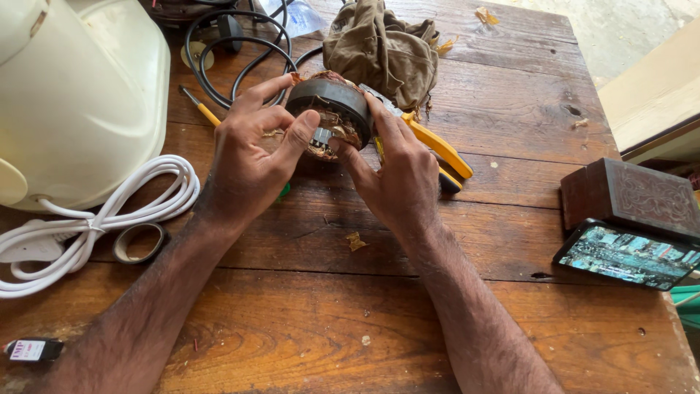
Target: The person uses a yellow-handled screwdriver to pry and adjust copper windings on a cylindrical motor component. They rotate the component with their left hand while working with the screwdriver in their right hand, occasionally repositioning the tool to access different sections of the windings.
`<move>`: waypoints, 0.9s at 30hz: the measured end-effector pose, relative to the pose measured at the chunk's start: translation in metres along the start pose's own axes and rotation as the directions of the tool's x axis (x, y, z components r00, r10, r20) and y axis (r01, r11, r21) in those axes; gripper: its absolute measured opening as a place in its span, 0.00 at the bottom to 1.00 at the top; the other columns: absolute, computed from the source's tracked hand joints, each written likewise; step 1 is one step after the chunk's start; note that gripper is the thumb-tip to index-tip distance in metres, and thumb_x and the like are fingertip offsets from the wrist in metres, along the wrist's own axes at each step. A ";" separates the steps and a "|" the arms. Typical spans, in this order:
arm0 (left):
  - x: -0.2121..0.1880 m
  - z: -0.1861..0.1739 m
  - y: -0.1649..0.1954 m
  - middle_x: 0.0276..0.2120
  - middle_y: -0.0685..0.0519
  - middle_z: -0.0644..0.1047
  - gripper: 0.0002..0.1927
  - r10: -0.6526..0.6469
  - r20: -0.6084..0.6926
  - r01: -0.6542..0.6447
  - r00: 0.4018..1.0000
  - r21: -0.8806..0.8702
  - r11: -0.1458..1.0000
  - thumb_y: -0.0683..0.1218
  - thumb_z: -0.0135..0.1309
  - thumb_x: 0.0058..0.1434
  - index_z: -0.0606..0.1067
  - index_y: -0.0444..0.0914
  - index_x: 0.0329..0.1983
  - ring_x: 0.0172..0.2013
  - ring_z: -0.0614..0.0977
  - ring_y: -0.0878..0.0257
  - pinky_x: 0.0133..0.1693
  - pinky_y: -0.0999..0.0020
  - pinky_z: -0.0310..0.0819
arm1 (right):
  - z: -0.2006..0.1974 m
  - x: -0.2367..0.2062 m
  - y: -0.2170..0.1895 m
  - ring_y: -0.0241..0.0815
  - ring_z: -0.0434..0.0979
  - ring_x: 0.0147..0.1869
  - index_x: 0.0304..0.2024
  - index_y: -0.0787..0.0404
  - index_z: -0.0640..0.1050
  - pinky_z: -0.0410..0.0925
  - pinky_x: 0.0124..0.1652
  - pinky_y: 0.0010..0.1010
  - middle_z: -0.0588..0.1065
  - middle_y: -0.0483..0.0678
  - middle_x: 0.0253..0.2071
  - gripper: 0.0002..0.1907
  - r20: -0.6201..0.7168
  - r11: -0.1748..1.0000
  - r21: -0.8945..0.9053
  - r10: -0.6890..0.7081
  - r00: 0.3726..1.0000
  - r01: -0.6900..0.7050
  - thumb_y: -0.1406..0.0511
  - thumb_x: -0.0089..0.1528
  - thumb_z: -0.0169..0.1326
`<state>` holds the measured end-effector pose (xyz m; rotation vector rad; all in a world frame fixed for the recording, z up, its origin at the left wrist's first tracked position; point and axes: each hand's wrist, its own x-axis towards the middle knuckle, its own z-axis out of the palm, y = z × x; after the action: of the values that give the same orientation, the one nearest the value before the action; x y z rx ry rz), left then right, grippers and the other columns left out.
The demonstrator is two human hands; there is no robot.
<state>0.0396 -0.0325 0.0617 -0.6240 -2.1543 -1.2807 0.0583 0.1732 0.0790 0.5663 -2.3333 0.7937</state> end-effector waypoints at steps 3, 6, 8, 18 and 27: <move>0.000 0.000 0.002 0.63 0.33 0.74 0.22 -0.009 0.017 0.009 1.000 0.011 1.000 0.55 0.57 0.73 0.80 0.34 0.29 0.66 0.74 0.41 0.63 0.44 0.73 | 0.000 -0.001 0.001 0.57 0.83 0.56 0.65 0.65 0.70 0.77 0.50 0.43 0.79 0.62 0.55 0.33 -0.005 1.000 -0.004 -0.011 1.000 0.011 0.56 0.64 0.66; 0.002 -0.001 0.003 0.65 0.31 0.71 0.21 -0.016 0.041 0.017 0.999 -0.014 1.000 0.55 0.56 0.73 0.81 0.34 0.30 0.67 0.73 0.39 0.62 0.46 0.74 | 0.000 -0.002 0.003 0.57 0.83 0.57 0.66 0.65 0.70 0.77 0.51 0.43 0.79 0.62 0.55 0.33 -0.002 1.000 -0.001 -0.021 1.000 0.021 0.56 0.64 0.66; 0.002 -0.002 0.003 0.66 0.30 0.70 0.21 -0.012 0.056 0.014 0.998 -0.029 0.999 0.54 0.56 0.73 0.82 0.34 0.31 0.67 0.72 0.39 0.61 0.48 0.75 | 0.001 -0.002 0.005 0.56 0.83 0.57 0.66 0.65 0.70 0.77 0.52 0.43 0.79 0.61 0.56 0.33 0.000 1.000 0.002 -0.029 1.000 0.029 0.56 0.65 0.66; 0.002 -0.001 0.005 0.66 0.31 0.69 0.23 -0.019 0.090 0.023 0.996 -0.046 0.999 0.55 0.56 0.72 0.80 0.34 0.27 0.67 0.73 0.40 0.59 0.49 0.78 | 0.006 -0.005 0.008 0.57 0.84 0.54 0.68 0.64 0.67 0.77 0.47 0.44 0.79 0.63 0.54 0.35 0.037 0.999 -0.031 0.016 0.999 -0.015 0.55 0.66 0.64; 0.001 -0.002 0.005 0.67 0.34 0.69 0.24 -0.033 0.098 0.034 0.995 -0.001 0.999 0.56 0.55 0.73 0.81 0.35 0.27 0.69 0.70 0.43 0.64 0.47 0.70 | 0.006 -0.005 0.009 0.57 0.83 0.56 0.68 0.64 0.67 0.78 0.49 0.44 0.78 0.63 0.56 0.34 0.007 0.999 -0.036 -0.039 0.999 0.039 0.54 0.67 0.63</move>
<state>0.0429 -0.0315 0.0663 -0.6673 -2.2515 -1.2959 0.0542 0.1763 0.0686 0.5979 -2.3307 0.7311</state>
